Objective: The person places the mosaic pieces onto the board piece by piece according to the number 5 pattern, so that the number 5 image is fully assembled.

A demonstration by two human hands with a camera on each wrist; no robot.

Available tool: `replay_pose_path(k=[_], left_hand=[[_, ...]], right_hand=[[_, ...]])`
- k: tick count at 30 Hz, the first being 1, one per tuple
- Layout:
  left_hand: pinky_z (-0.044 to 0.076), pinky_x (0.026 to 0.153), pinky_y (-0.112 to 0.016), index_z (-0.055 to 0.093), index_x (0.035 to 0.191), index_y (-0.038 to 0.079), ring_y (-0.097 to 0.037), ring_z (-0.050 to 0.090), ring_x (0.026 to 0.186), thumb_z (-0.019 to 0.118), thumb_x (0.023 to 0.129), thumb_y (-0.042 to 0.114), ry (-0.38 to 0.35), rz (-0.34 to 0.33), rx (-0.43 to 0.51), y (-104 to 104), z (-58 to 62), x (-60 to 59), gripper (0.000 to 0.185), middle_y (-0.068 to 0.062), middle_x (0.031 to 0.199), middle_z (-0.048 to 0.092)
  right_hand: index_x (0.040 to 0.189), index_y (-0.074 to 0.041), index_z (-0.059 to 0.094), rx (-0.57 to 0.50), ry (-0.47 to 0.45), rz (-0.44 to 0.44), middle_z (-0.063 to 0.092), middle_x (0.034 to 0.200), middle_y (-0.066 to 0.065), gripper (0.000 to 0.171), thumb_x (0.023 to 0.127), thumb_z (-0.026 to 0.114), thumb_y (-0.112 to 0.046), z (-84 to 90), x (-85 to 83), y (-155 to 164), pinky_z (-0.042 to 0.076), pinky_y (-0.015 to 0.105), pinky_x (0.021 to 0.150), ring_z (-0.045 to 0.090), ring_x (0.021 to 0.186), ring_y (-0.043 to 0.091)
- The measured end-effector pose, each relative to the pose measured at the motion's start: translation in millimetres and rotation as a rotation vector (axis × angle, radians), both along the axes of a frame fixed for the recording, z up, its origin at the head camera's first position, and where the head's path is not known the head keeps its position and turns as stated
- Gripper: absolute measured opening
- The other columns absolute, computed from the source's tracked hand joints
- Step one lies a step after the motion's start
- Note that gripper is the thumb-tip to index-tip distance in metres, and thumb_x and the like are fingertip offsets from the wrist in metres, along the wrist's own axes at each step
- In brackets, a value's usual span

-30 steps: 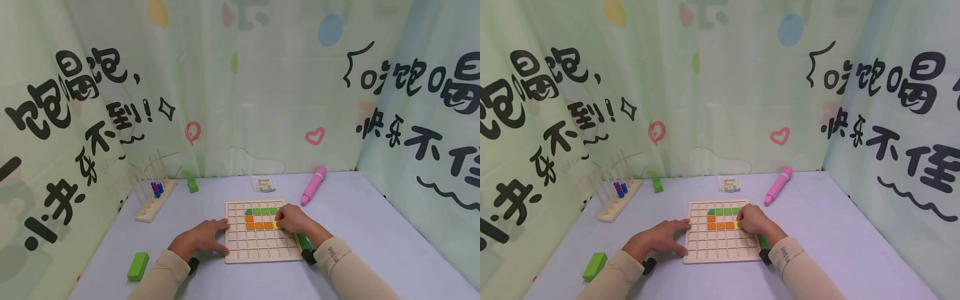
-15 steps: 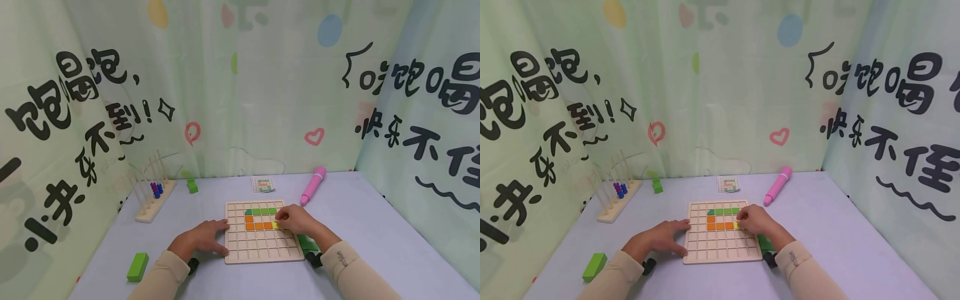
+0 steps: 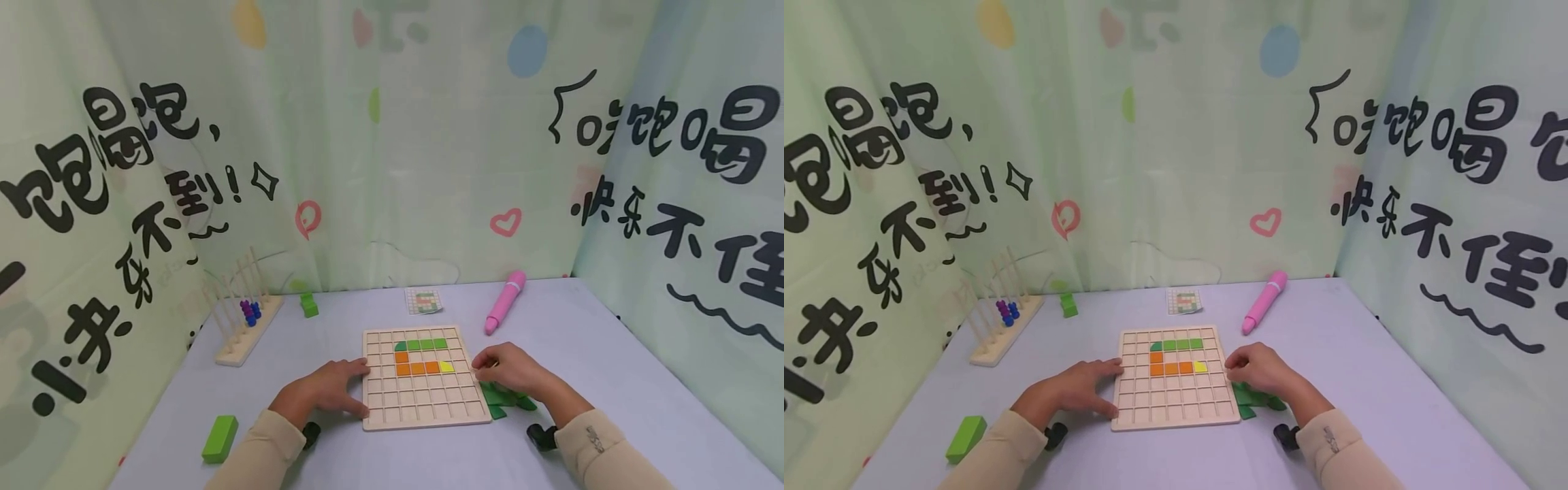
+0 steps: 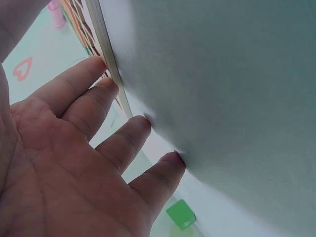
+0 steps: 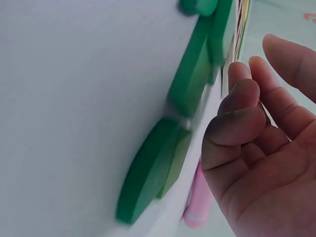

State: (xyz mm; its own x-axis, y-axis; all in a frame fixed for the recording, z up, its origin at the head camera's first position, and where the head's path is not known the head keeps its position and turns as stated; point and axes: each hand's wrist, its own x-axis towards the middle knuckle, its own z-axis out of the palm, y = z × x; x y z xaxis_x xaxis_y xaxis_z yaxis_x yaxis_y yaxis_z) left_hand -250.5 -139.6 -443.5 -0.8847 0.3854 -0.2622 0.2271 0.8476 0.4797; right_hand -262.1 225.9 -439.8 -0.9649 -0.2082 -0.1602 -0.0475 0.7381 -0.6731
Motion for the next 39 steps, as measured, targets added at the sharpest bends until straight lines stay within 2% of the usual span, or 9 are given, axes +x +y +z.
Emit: replay_pose_path(k=[6, 13, 23, 31, 39], left_hand=[[0.035, 0.122, -0.057, 0.057, 0.149, 0.016, -0.036, 0.039, 0.151, 0.091, 0.078, 0.036, 0.008, -0.004, -0.001, -1.2, -2.2, -0.8, 0.081, 0.001, 0.164, 0.043], [0.036, 0.121, -0.057, 0.057, 0.149, 0.018, -0.036, 0.039, 0.151, 0.091, 0.078, 0.038, 0.013, -0.009, -0.011, -1.7, -5.1, -2.2, 0.081, 0.001, 0.165, 0.043], [0.035, 0.121, -0.057, 0.057, 0.149, 0.017, -0.036, 0.039, 0.151, 0.09, 0.079, 0.038, 0.021, -0.015, -0.02, -1.3, -4.3, -1.4, 0.081, 0.001, 0.165, 0.043], [0.035, 0.122, -0.057, 0.056, 0.149, 0.015, -0.037, 0.039, 0.15, 0.091, 0.079, 0.037, 0.029, -0.017, -0.016, -1.9, -4.1, -1.4, 0.081, -0.001, 0.165, 0.043], [0.036, 0.121, -0.057, 0.057, 0.149, 0.016, -0.036, 0.04, 0.15, 0.091, 0.078, 0.036, 0.014, -0.008, -0.003, -0.6, -2.5, -0.6, 0.081, -0.001, 0.164, 0.043]], right_hand=[[0.108, -0.007, 0.074, 0.054, 0.017, 0.007, 0.068, 0.098, 0.001, 0.017, 0.092, 0.075, -0.013, -0.9, 10.1, 12.3, 0.05, 0.031, 0.074, 0.056, 0.089, 0.019], [0.107, -0.012, 0.077, 0.092, -0.012, 0.027, 0.071, 0.1, -0.002, 0.02, 0.088, 0.081, -0.015, 0.1, 21.6, 18.9, 0.05, 0.032, 0.073, 0.057, 0.088, 0.018], [0.101, -0.012, 0.075, 0.167, 0.029, 0.064, 0.066, 0.096, -0.002, 0.019, 0.084, 0.084, -0.013, 3.4, 29.5, 19.3, 0.048, 0.035, 0.079, 0.054, 0.093, 0.019], [0.093, -0.013, 0.066, 0.152, 0.053, 0.066, 0.059, 0.085, 0.0, 0.021, 0.083, 0.084, -0.01, 0.5, 30.8, 17.5, 0.045, 0.032, 0.074, 0.052, 0.085, 0.017], [0.093, -0.012, 0.065, 0.125, 0.064, 0.067, 0.058, 0.081, 0.0, 0.018, 0.085, 0.079, -0.006, 1.1, 30.1, 20.0, 0.043, 0.028, 0.068, 0.052, 0.08, 0.017]])
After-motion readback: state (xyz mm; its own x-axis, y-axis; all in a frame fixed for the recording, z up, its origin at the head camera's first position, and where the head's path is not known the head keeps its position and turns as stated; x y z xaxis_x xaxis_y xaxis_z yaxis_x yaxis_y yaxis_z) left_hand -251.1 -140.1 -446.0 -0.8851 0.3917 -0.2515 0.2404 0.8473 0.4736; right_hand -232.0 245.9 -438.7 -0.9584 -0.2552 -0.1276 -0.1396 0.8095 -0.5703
